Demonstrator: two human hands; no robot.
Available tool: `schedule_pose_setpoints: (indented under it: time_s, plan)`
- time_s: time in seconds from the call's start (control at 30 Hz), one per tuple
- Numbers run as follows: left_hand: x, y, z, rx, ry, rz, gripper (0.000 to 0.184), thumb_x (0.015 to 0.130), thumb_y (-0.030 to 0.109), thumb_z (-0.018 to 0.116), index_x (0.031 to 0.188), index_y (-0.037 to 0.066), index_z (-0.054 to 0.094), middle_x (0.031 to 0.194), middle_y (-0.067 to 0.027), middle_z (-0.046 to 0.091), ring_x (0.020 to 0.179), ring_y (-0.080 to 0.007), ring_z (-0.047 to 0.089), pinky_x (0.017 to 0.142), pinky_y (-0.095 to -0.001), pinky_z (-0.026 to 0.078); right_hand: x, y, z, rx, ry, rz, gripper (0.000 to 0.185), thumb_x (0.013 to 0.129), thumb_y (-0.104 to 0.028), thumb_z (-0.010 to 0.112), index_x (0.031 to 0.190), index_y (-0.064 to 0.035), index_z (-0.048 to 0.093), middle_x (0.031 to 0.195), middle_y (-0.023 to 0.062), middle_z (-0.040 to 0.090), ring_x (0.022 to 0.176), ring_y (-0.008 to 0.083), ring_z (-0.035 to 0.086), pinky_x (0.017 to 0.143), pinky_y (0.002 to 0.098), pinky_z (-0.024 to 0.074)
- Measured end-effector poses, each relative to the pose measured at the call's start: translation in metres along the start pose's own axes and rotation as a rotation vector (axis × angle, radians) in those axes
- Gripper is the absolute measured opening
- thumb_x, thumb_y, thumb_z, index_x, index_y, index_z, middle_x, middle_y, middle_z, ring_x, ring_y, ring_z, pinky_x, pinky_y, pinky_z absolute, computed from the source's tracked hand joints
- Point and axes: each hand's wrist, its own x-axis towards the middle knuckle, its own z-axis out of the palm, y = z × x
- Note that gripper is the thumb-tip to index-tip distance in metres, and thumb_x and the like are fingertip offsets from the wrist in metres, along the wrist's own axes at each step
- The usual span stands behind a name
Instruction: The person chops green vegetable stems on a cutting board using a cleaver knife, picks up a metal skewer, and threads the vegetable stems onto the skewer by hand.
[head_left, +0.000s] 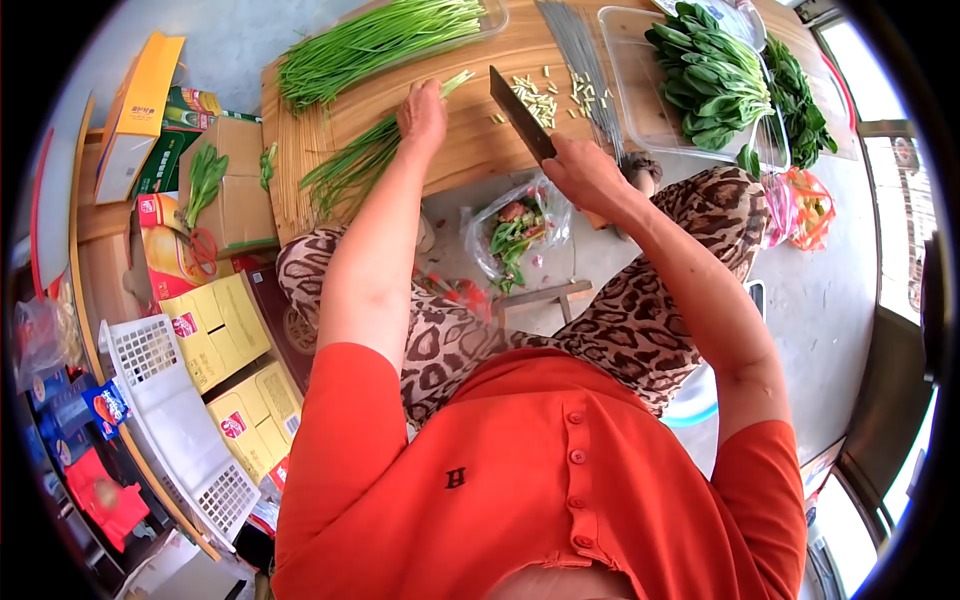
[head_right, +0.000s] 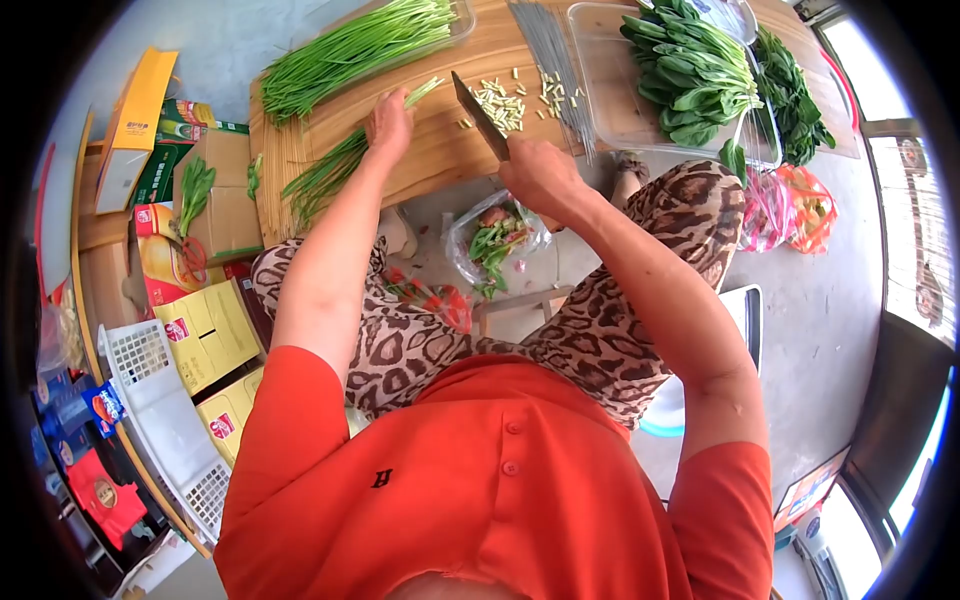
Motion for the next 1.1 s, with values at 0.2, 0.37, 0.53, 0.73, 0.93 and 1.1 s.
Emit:
schedule_pose_setpoints:
  time_s: [0.2,0.37,0.53,0.73,0.93,1.1]
  plan:
    - [0.004,-0.005,0.001,0.05,0.025,-0.019,0.024,0.082,0.01,0.065,0.105,0.015,0.064,0.104,-0.0138,0.06,0.097,-0.0362,0.06,0.081,-0.0463,0.048,0.002,0.001,0.001,0.007,-0.022,0.017,0.028,0.084,-0.022,0.049,0.098,0.0015,0.057,0.09,0.0254,0.064,0.089,0.0434,0.061,0.081,0.0504,0.0467]
    - [-0.002,-0.005,0.003,0.049,0.04,0.022,0.022,0.082,0.011,0.066,0.103,0.016,0.065,0.103,-0.0123,0.06,0.097,-0.0351,0.061,0.08,-0.0462,0.049,0.0,0.001,0.002,0.014,-0.044,0.016,0.03,0.084,-0.023,0.049,0.099,0.0012,0.057,0.09,0.0262,0.064,0.09,0.0437,0.061,0.081,0.0509,0.0468]
    - [-0.002,-0.003,0.003,0.04,0.046,-0.016,0.022,0.081,0.015,0.069,0.103,0.016,0.065,0.102,-0.0122,0.06,0.094,-0.0352,0.061,0.08,-0.0453,0.049,0.0,0.001,0.01,0.012,-0.124,0.006,0.031,0.084,-0.024,0.049,0.1,0.0012,0.057,0.092,0.0268,0.064,0.091,0.0447,0.06,0.082,0.0513,0.047]
    - [-0.012,0.0,-0.003,0.047,0.012,-0.056,0.022,0.079,0.016,0.071,0.101,0.015,0.067,0.099,-0.0125,0.062,0.094,-0.035,0.061,0.079,-0.0453,0.049,-0.002,0.001,0.005,0.035,-0.093,0.037,0.031,0.084,-0.025,0.049,0.1,0.0004,0.057,0.091,0.0274,0.064,0.09,0.0452,0.061,0.081,0.0512,0.0473]
    - [-0.054,0.007,-0.01,0.043,0.032,0.049,0.024,0.077,0.013,0.071,0.101,0.016,0.069,0.096,-0.0118,0.065,0.093,-0.0338,0.062,0.077,-0.0455,0.05,0.001,0.005,0.017,-0.065,-0.011,-0.099,0.029,0.085,-0.023,0.048,0.098,0.0018,0.057,0.089,0.028,0.064,0.089,0.0458,0.06,0.08,0.0518,0.0469]
    - [-0.057,0.007,-0.006,-0.002,0.062,0.06,0.026,0.075,0.011,0.071,0.101,0.015,0.069,0.098,-0.0119,0.065,0.094,-0.0333,0.062,0.078,-0.0444,0.05,0.002,-0.008,0.015,-0.125,-0.067,-0.076,0.028,0.085,-0.021,0.047,0.098,0.0018,0.057,0.088,0.0271,0.064,0.089,0.0442,0.061,0.08,0.0514,0.0473]
